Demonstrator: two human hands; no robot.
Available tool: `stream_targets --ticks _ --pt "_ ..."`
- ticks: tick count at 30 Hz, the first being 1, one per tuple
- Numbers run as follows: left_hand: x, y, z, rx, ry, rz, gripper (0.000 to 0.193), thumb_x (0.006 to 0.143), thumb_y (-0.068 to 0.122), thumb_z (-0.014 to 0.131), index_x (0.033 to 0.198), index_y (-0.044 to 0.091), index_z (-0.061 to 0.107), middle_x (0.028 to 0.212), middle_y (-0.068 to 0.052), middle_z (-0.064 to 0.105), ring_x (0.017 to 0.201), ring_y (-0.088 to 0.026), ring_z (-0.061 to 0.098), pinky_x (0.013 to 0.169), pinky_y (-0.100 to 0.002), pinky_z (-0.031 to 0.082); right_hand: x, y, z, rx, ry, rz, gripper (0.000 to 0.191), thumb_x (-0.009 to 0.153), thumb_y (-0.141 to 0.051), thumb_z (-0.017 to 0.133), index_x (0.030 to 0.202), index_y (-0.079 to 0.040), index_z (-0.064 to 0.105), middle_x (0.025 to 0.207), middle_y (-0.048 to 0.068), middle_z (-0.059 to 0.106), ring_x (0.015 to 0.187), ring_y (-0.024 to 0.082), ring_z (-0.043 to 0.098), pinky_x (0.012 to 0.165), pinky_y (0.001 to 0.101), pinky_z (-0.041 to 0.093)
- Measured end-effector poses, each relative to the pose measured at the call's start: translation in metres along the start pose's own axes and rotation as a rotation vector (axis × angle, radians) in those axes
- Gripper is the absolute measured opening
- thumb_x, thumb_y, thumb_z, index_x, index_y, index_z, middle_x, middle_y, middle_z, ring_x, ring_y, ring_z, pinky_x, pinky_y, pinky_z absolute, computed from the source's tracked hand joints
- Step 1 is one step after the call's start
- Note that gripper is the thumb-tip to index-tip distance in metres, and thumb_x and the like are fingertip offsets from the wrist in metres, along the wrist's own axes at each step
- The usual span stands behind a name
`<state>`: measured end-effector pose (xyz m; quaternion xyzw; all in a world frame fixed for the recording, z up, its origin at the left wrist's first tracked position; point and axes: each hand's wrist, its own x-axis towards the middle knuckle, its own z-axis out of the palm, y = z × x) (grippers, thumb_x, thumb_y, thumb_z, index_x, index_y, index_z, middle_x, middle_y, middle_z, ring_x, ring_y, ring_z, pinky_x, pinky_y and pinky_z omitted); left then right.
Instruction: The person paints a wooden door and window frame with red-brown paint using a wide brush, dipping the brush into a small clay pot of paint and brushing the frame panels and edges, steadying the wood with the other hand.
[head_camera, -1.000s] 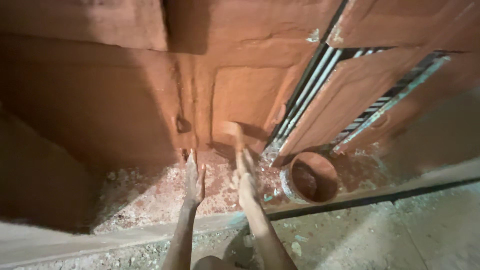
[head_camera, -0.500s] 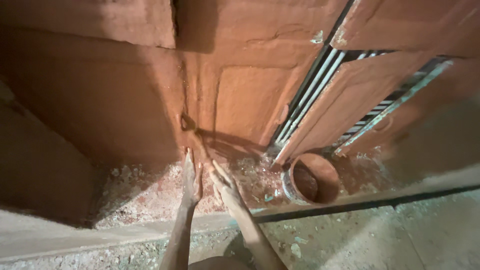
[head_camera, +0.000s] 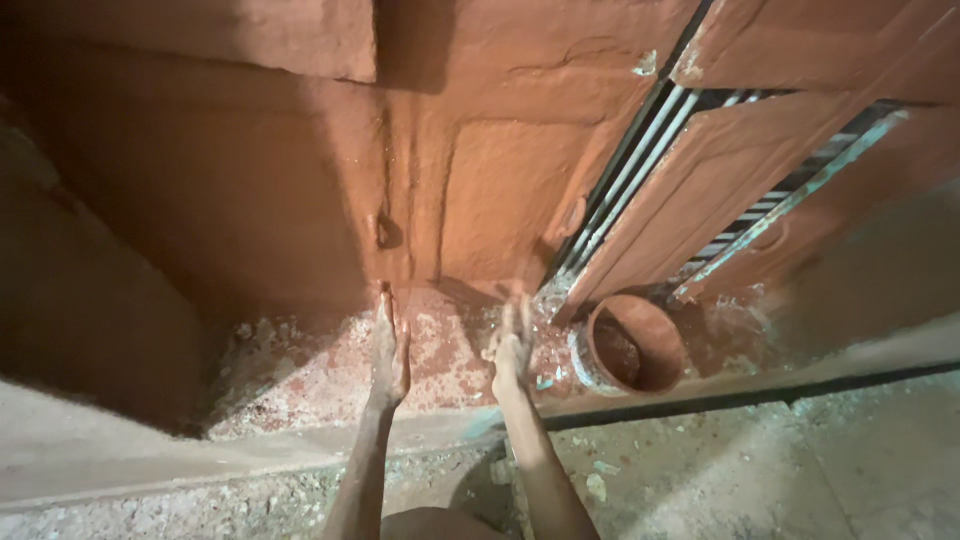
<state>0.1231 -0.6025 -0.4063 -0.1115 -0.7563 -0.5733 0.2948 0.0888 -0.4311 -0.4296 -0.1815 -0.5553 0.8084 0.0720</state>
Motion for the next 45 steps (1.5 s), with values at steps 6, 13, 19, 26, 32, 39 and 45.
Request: stream_targets --ticks 6,13,19,26,32,39,45 --pt "-0.001 0.009 -0.009 -0.026 -0.008 -0.019 0.064 0.111 0.030 0.035 0.163 -0.003 0.016 0.173 -0.020 0.013 0.161 -0.033 0.014 0.130 -0.044 0.012 -0.038 0.008 0.016 -0.257 -0.424 0.186 0.059 0.098 -0.037 0.058 0.155 -0.026 0.044 0.085 -0.015 0.069 0.042 0.004 0.038 0.036 0.0222 0.034" --pt "0.002 0.019 -0.010 -0.035 0.029 -0.062 0.065 0.111 0.031 0.034 0.163 -0.003 0.015 0.173 -0.021 0.013 0.160 -0.033 0.015 0.129 -0.044 0.013 -0.027 0.003 0.020 -0.242 -0.212 0.093 0.054 0.101 -0.039 0.060 0.154 -0.025 0.053 0.070 -0.001 0.049 0.043 0.006 0.036 0.035 0.0241 0.028" --pt "-0.003 0.033 0.014 -0.073 0.120 -0.110 0.066 0.111 0.033 0.033 0.163 -0.003 0.015 0.172 -0.021 0.013 0.160 -0.033 0.016 0.129 -0.044 0.014 -0.005 -0.028 -0.005 0.069 0.102 -0.155 0.058 0.098 -0.045 0.056 0.153 -0.025 0.048 0.097 -0.013 0.066 0.047 0.004 0.039 0.040 0.0218 0.034" --pt "0.014 0.045 0.034 -0.154 0.193 -0.131 0.066 0.111 0.034 0.033 0.163 -0.003 0.014 0.172 -0.021 0.014 0.159 -0.033 0.017 0.129 -0.044 0.015 -0.010 -0.038 0.003 -0.237 -0.350 0.048 0.060 0.099 -0.039 0.059 0.156 -0.025 0.044 0.057 -0.003 0.044 0.040 0.007 0.036 0.035 0.0249 0.030" --pt "0.018 0.052 0.027 -0.217 0.162 -0.148 0.067 0.111 0.036 0.032 0.163 -0.003 0.014 0.172 -0.022 0.014 0.159 -0.034 0.017 0.128 -0.044 0.016 -0.040 -0.030 0.007 -0.167 -0.573 0.185 0.062 0.102 -0.038 0.062 0.158 -0.019 0.044 0.058 -0.007 0.042 0.042 0.005 0.036 0.037 0.0241 0.029" --pt "0.016 0.058 0.011 -0.262 0.116 -0.169 0.068 0.111 0.037 0.031 0.163 -0.003 0.013 0.172 -0.022 0.014 0.159 -0.034 0.019 0.128 -0.044 0.017 -0.020 -0.054 0.001 0.039 -0.014 0.019 0.057 0.100 -0.045 0.060 0.153 -0.023 0.051 0.059 -0.006 0.044 0.039 0.004 0.034 0.032 0.0224 0.024" --pt "0.014 0.060 0.001 -0.281 0.101 -0.174 0.069 0.111 0.039 0.030 0.163 -0.003 0.013 0.171 -0.023 0.014 0.158 -0.034 0.019 0.128 -0.044 0.018 -0.030 -0.062 0.011 -0.001 -0.012 -0.108 0.057 0.099 -0.041 0.058 0.154 -0.029 0.050 0.105 -0.018 0.072 0.041 0.002 0.036 0.032 0.0206 0.026"
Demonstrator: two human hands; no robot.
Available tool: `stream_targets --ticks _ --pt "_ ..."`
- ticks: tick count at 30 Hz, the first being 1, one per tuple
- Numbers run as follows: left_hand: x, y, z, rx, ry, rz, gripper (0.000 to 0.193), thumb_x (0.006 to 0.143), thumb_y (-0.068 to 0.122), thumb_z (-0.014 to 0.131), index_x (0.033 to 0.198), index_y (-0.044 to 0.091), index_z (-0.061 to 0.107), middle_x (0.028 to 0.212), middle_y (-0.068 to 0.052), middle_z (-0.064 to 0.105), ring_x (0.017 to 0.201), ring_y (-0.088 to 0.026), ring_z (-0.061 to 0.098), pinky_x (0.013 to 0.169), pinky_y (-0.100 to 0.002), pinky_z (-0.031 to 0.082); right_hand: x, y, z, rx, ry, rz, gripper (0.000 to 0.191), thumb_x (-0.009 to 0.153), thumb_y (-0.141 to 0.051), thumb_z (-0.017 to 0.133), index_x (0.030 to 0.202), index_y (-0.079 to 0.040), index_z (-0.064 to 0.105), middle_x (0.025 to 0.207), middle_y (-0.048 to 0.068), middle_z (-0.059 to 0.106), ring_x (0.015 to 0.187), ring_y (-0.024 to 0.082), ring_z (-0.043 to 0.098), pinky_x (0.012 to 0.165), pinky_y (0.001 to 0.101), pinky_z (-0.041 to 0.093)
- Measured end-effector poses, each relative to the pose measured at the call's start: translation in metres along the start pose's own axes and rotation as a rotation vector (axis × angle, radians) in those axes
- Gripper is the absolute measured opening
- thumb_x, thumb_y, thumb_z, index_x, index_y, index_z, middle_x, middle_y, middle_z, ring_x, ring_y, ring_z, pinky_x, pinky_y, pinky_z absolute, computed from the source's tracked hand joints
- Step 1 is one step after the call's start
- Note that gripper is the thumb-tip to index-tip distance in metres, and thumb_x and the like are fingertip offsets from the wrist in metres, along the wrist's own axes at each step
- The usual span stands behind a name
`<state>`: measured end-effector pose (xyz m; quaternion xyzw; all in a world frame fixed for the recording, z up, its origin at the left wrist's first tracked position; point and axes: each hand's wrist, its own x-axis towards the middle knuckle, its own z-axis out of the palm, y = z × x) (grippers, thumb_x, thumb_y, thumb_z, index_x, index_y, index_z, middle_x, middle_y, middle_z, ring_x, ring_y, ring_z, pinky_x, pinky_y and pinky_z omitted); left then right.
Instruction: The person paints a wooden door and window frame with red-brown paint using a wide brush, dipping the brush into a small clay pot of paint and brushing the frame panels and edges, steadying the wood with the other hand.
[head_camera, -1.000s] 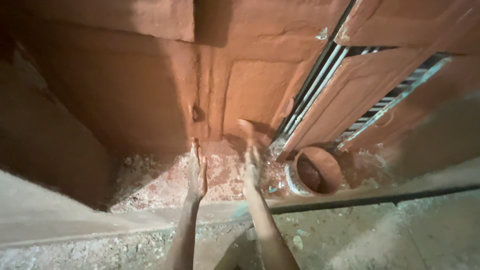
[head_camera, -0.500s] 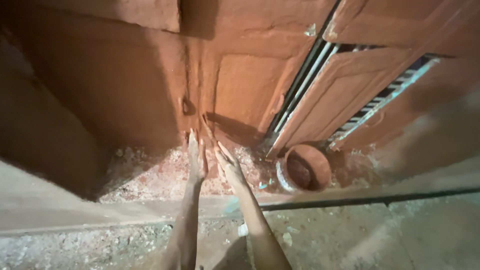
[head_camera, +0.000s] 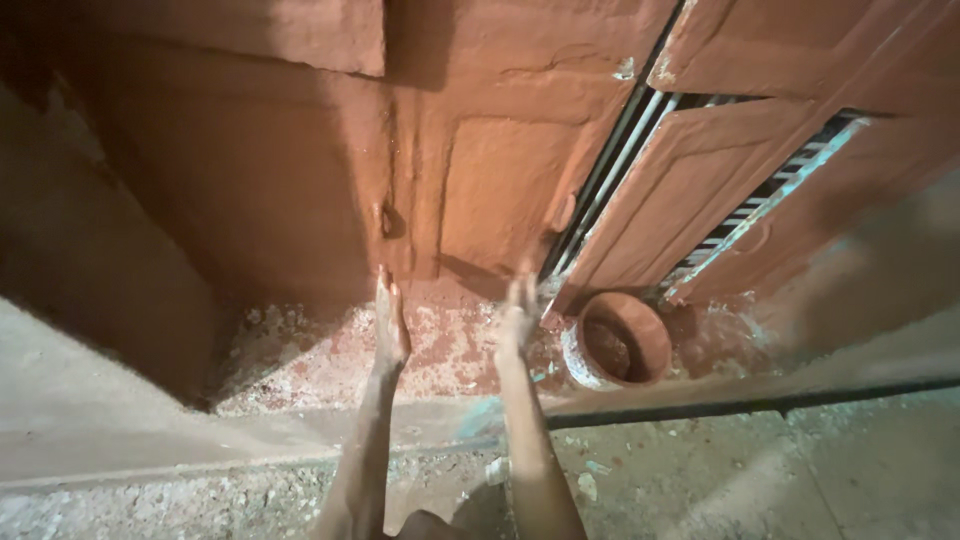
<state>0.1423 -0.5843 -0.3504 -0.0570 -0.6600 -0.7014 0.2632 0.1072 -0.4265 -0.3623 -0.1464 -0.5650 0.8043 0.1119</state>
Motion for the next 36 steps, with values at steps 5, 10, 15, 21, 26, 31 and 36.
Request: stream_targets --ticks 5,10,15,21,26,31,36 --pt "0.004 0.004 0.001 -0.021 -0.007 -0.005 0.069 0.111 0.040 0.030 0.163 -0.003 0.012 0.171 -0.023 0.014 0.158 -0.034 0.020 0.127 -0.044 0.019 -0.023 0.012 0.021 -0.335 -0.451 0.194 0.059 0.104 -0.039 0.057 0.160 -0.026 0.044 0.075 0.013 0.059 0.039 0.007 0.038 0.035 0.0237 0.034" --pt "0.006 0.006 0.002 -0.030 -0.005 -0.002 0.070 0.111 0.041 0.029 0.163 -0.003 0.012 0.171 -0.023 0.015 0.158 -0.034 0.021 0.127 -0.044 0.020 -0.026 0.014 0.022 -0.257 -0.502 0.224 0.063 0.101 -0.038 0.061 0.159 -0.020 0.045 0.100 0.009 0.070 0.042 0.005 0.039 0.036 0.0240 0.033" --pt "0.005 0.006 0.000 -0.027 0.006 -0.006 0.071 0.111 0.042 0.028 0.162 -0.003 0.011 0.171 -0.024 0.015 0.157 -0.034 0.022 0.127 -0.044 0.021 -0.013 -0.001 0.015 -0.021 0.028 0.163 0.059 0.099 -0.046 0.053 0.155 -0.030 0.047 0.133 0.016 0.071 0.040 0.002 0.038 0.032 0.0196 0.028" --pt "0.003 0.003 -0.004 -0.023 0.016 -0.011 0.072 0.111 0.043 0.028 0.162 -0.003 0.011 0.170 -0.024 0.015 0.157 -0.034 0.023 0.127 -0.044 0.022 -0.016 -0.001 0.020 -0.005 0.038 0.029 0.055 0.100 -0.045 0.047 0.154 -0.037 0.042 0.155 0.012 0.045 0.039 0.000 0.038 0.031 0.0189 0.030" --pt "0.000 -0.001 -0.002 -0.020 0.009 -0.007 0.072 0.111 0.044 0.027 0.162 -0.003 0.010 0.170 -0.024 0.015 0.157 -0.034 0.023 0.126 -0.044 0.023 -0.031 0.021 0.030 -0.229 -0.492 0.234 0.060 0.103 -0.043 0.053 0.160 -0.029 0.039 0.093 0.008 0.062 0.038 0.005 0.038 0.033 0.0245 0.033" --pt "0.001 -0.005 0.000 -0.062 0.019 -0.042 0.072 0.110 0.044 0.028 0.162 -0.003 0.010 0.169 -0.025 0.017 0.157 -0.033 0.023 0.126 -0.043 0.022 -0.030 0.028 0.023 -0.184 -0.568 0.242 0.066 0.101 -0.043 0.060 0.159 -0.019 0.041 0.051 -0.003 0.044 0.037 0.007 0.036 0.033 0.0249 0.032" --pt "0.002 -0.008 -0.003 -0.088 0.022 -0.081 0.071 0.110 0.041 0.029 0.162 -0.004 0.010 0.169 -0.025 0.019 0.157 -0.032 0.023 0.126 -0.043 0.021 -0.010 0.016 0.012 0.004 -0.111 0.020 0.064 0.099 -0.043 0.059 0.158 -0.020 0.045 0.054 -0.004 0.045 0.038 0.005 0.036 0.032 0.0238 0.030"
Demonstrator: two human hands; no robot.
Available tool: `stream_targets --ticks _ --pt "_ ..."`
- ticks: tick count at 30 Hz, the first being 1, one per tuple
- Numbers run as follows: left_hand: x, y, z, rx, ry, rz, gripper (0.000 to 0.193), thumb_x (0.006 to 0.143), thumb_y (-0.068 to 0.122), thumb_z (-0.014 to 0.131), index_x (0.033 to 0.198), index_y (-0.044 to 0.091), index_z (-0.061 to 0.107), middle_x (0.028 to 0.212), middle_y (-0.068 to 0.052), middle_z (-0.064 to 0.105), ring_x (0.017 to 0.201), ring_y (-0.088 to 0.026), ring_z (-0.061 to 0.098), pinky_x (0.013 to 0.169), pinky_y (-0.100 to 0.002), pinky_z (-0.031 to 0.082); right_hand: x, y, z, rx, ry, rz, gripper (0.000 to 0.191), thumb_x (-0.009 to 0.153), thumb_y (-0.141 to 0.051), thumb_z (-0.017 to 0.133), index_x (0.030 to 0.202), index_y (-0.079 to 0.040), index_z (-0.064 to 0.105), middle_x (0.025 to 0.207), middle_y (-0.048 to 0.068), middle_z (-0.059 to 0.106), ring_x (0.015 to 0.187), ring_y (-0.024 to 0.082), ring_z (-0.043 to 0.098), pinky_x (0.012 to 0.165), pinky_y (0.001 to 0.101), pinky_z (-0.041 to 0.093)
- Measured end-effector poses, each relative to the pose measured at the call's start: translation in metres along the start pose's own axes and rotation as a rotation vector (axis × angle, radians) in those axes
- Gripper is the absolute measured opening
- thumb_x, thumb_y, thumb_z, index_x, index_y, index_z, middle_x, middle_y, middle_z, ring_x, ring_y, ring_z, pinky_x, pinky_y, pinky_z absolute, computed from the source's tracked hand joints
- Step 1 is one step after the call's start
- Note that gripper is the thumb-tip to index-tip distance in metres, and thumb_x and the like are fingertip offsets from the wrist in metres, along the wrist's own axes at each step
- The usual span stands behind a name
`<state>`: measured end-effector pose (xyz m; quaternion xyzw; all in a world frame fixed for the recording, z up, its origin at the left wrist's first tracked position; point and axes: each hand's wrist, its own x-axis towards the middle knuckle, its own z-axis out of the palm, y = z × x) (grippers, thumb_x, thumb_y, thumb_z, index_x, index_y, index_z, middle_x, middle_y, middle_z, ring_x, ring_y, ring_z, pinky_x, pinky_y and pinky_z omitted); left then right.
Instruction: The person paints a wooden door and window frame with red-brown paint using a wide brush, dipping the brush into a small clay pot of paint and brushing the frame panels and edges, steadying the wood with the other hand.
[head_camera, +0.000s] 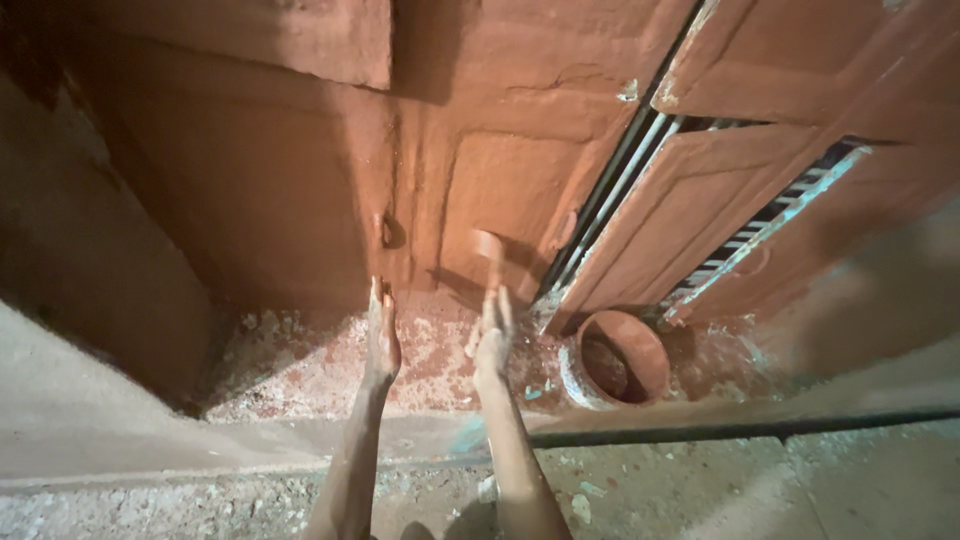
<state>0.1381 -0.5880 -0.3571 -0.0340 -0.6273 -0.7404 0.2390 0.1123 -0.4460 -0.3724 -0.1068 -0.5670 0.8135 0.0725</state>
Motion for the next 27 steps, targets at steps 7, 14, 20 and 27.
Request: stream_targets --ticks 7,14,20,27 --pt "-0.003 -0.002 -0.005 0.029 0.000 0.002 0.070 0.110 0.040 0.030 0.162 -0.004 0.012 0.168 -0.025 0.020 0.156 -0.032 0.024 0.126 -0.043 0.021 -0.005 0.000 0.005 -0.049 0.155 0.051 0.063 0.101 -0.034 0.055 0.160 -0.032 0.034 0.097 -0.012 0.066 0.043 0.004 0.040 0.034 0.0212 0.032" --pt "-0.004 -0.004 0.000 0.040 -0.010 0.008 0.070 0.110 0.039 0.031 0.161 -0.004 0.013 0.168 -0.025 0.021 0.156 -0.033 0.024 0.126 -0.043 0.022 -0.024 0.022 0.018 -0.256 -0.535 0.203 0.061 0.105 -0.030 0.062 0.163 -0.021 0.044 0.103 -0.001 0.065 0.047 0.004 0.042 0.038 0.0217 0.037" --pt "-0.007 -0.005 0.000 0.046 -0.010 0.011 0.069 0.109 0.037 0.032 0.161 -0.004 0.014 0.168 -0.025 0.022 0.156 -0.033 0.025 0.126 -0.043 0.022 -0.017 0.011 0.011 -0.069 -0.146 0.172 0.064 0.099 -0.039 0.059 0.159 -0.024 0.041 0.072 -0.011 0.057 0.040 0.005 0.037 0.032 0.0224 0.028" --pt "-0.006 -0.003 -0.003 0.057 -0.004 0.021 0.068 0.109 0.036 0.033 0.161 -0.004 0.015 0.167 -0.026 0.023 0.155 -0.033 0.026 0.125 -0.043 0.022 -0.007 -0.005 0.001 0.101 0.176 0.088 0.068 0.097 -0.033 0.062 0.159 -0.030 0.033 0.058 -0.004 0.046 0.040 0.007 0.038 0.032 0.0235 0.029"
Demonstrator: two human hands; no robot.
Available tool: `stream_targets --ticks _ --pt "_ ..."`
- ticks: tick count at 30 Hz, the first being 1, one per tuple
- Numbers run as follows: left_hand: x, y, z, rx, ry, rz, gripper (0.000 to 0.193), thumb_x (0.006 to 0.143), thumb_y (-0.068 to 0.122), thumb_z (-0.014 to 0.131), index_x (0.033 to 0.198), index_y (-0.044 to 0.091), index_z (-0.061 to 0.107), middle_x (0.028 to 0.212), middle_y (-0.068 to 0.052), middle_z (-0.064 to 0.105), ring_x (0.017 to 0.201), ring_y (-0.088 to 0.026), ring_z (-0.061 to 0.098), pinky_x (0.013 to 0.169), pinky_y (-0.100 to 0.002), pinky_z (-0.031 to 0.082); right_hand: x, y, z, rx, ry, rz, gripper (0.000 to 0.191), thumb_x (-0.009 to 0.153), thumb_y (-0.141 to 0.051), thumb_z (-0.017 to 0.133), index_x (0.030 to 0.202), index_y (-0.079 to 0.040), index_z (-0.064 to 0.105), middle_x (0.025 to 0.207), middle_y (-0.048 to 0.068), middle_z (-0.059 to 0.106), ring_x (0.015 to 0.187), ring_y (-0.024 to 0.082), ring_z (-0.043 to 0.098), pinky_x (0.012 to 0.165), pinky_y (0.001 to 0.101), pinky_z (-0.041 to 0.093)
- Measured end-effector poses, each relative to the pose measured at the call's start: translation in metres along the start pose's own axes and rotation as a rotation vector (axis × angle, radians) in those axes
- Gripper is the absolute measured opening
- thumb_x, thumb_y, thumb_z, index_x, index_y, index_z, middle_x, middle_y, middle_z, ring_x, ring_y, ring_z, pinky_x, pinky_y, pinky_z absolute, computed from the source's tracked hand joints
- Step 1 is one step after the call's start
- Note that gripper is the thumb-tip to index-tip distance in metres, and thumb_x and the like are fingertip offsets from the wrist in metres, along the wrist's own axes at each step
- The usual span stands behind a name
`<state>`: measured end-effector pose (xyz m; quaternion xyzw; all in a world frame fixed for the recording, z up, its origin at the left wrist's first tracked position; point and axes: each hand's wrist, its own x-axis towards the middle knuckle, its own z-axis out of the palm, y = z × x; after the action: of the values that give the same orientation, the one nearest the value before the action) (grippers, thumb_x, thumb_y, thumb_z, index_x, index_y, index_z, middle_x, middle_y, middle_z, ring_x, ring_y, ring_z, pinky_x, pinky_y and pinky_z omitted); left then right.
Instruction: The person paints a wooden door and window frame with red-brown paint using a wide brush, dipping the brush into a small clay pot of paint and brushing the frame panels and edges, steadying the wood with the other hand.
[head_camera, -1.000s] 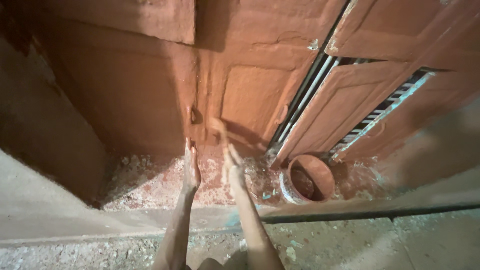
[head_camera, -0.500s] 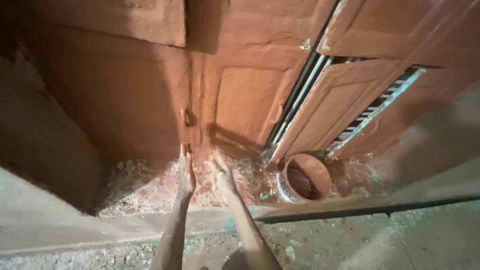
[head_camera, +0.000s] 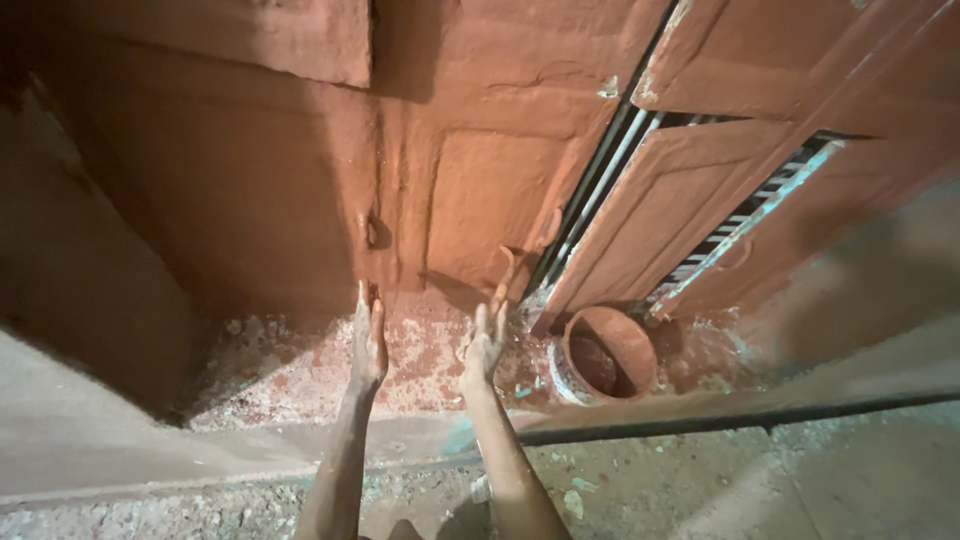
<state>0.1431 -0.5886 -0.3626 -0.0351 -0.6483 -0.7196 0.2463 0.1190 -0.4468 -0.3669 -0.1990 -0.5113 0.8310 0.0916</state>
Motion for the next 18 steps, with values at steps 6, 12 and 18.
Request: stream_targets --ticks 6,12,18 --pt "0.001 -0.003 -0.001 0.009 -0.002 0.001 0.067 0.109 0.035 0.034 0.161 -0.005 0.016 0.167 -0.026 0.024 0.155 -0.033 0.027 0.125 -0.043 0.023 -0.007 0.027 0.006 -0.456 -0.626 0.117 0.066 0.098 -0.026 0.065 0.159 -0.023 0.038 0.136 -0.003 0.066 0.046 0.006 0.043 0.037 0.0223 0.041" --pt "0.003 -0.008 -0.005 0.025 0.004 0.007 0.067 0.109 0.034 0.035 0.160 -0.005 0.017 0.166 -0.026 0.025 0.155 -0.033 0.027 0.125 -0.043 0.023 0.007 0.027 -0.003 -0.332 -0.656 0.111 0.059 0.109 -0.020 0.063 0.162 -0.014 0.037 0.153 -0.008 0.051 0.101 -0.020 0.058 0.082 -0.0004 0.047" --pt "0.003 -0.010 -0.014 0.047 0.016 0.013 0.066 0.109 0.033 0.036 0.160 -0.005 0.018 0.166 -0.026 0.026 0.154 -0.033 0.028 0.125 -0.043 0.024 0.032 0.014 -0.025 0.089 -0.079 -0.034 0.068 0.101 -0.016 0.062 0.162 -0.030 0.037 0.081 -0.011 0.059 0.043 0.005 0.040 0.034 0.0222 0.034"
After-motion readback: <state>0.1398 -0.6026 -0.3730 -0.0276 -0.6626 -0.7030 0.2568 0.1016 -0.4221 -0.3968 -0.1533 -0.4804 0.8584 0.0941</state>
